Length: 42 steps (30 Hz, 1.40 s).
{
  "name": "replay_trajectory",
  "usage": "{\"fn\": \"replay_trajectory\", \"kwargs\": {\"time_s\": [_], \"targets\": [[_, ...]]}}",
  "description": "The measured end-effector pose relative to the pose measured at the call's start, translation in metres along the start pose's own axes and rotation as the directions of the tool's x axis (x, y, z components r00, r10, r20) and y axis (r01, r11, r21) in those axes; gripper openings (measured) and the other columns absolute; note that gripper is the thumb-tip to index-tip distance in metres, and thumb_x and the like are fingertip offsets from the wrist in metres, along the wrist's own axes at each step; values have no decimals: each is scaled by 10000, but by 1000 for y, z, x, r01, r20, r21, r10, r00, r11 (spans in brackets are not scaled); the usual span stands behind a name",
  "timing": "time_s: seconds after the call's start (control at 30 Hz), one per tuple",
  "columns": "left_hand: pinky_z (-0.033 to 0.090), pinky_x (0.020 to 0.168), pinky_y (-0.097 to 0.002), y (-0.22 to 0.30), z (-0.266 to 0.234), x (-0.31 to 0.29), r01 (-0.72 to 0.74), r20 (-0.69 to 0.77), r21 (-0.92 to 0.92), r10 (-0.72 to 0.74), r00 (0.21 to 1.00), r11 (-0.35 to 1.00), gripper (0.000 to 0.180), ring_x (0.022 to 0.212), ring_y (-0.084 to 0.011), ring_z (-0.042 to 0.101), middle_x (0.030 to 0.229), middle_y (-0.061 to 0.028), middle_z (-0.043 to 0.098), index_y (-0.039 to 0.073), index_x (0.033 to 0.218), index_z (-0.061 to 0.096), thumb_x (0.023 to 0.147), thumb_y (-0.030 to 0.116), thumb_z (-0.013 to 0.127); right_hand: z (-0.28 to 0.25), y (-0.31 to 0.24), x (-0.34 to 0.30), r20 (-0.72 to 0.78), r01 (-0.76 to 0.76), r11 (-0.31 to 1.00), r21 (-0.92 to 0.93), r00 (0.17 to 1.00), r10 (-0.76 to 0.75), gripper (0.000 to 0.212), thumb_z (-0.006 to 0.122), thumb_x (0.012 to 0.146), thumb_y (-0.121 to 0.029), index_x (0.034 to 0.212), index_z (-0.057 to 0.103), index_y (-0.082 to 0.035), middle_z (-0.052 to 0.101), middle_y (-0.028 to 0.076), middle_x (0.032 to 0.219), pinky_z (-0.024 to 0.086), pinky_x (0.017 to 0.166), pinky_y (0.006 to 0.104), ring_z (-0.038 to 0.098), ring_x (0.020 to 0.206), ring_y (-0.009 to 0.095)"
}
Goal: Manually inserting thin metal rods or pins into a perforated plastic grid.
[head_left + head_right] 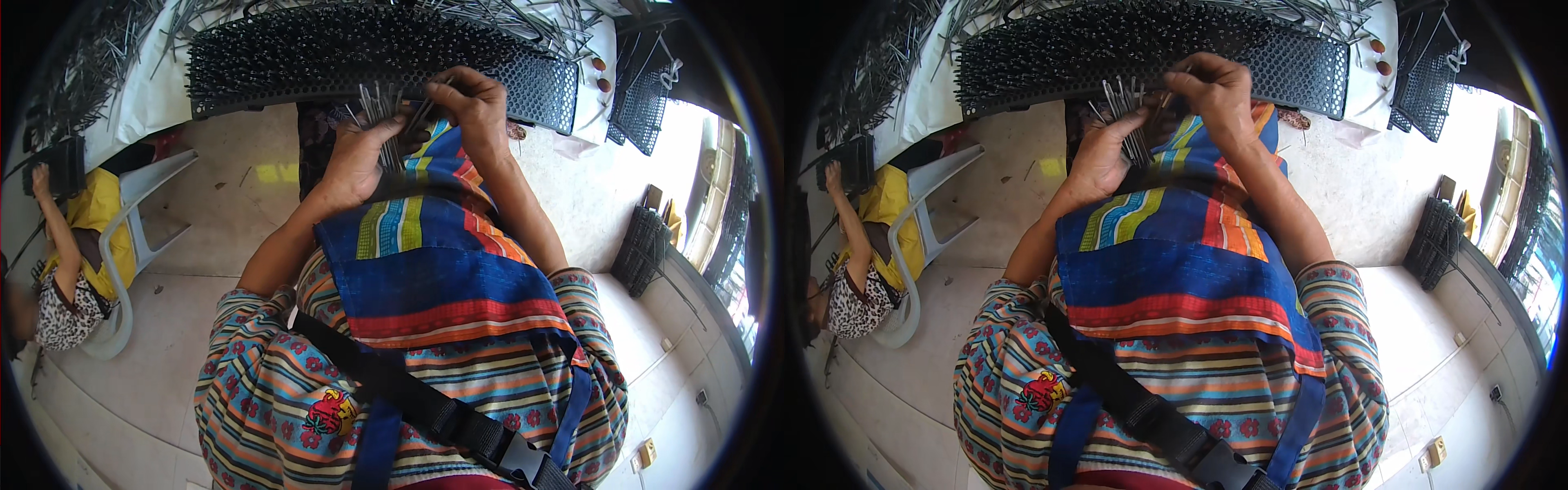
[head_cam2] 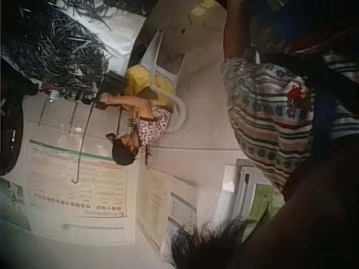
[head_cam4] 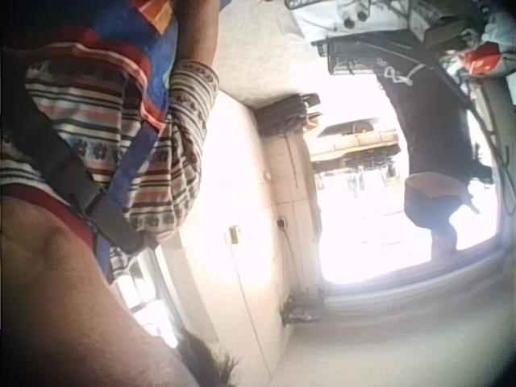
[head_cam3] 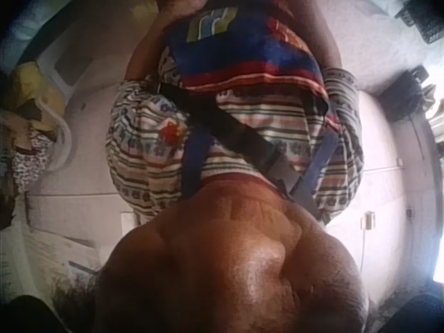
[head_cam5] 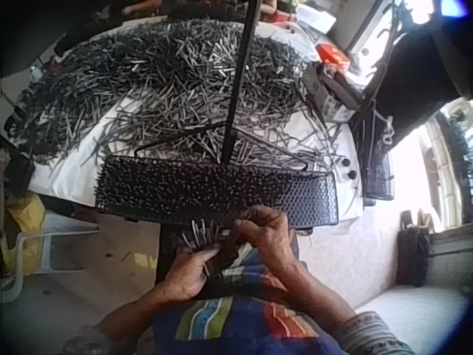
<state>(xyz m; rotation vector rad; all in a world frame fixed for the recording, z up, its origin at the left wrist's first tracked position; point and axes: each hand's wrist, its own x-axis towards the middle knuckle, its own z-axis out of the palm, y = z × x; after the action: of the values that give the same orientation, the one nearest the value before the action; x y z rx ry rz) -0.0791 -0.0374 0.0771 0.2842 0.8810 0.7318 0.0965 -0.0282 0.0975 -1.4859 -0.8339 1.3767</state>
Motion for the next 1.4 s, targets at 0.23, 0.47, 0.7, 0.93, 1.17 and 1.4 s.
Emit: {"fn": "replay_trajectory", "kwargs": {"time_s": [0.23,0.47,0.7,0.93,1.17,1.4], "targets": [[568,781,-357,-8,-23,-10,175,-58,170,-167,984,970,229,839,-250,683,961,-181,675,-33,1097,615,921,47,492,-4,2,16,-203,537,811,-231,789,-580,85,737,755,15,820,685,-2,622,-2,720,426,577,197,545,643,50],[545,667,-298,-8,-29,-14,143,-26,330,-143,989,933,234,753,-195,672,895,-144,686,-44,1079,605,880,39,515,1,-2,19,-48,574,607,-549,703,-709,128,757,716,-31,823,687,-28,601,80,709,444,554,258,586,593,167],[505,602,-271,3,-9,-10,129,-148,170,-104,983,977,191,705,-164,645,877,-120,692,-5,1056,617,885,36,543,7,0,19,-10,514,582,-630,744,-668,132,755,723,-89,836,695,-52,627,86,743,476,548,301,619,604,238],[538,652,-303,1,-7,-4,-9,-102,117,21,995,993,164,719,-194,668,861,-116,695,-1,1013,634,856,-3,588,4,11,11,108,561,495,-664,726,-679,149,755,728,-106,850,700,-41,646,92,728,486,548,292,645,615,215],[558,694,-319,3,-3,-7,-2,-55,-13,2,998,1000,154,765,-208,673,887,-129,685,-22,1027,632,881,-8,585,17,25,4,141,117,988,-102,985,-102,124,730,750,-67,826,692,23,666,52,666,474,543,229,606,596,75],[552,682,-308,10,-28,-17,-112,-135,-31,107,985,993,143,777,-200,674,895,-117,685,-7,1031,636,902,29,586,48,1,21,156,170,933,-318,980,-125,87,693,760,-41,828,690,14,637,39,640,401,497,229,532,543,62]]}}
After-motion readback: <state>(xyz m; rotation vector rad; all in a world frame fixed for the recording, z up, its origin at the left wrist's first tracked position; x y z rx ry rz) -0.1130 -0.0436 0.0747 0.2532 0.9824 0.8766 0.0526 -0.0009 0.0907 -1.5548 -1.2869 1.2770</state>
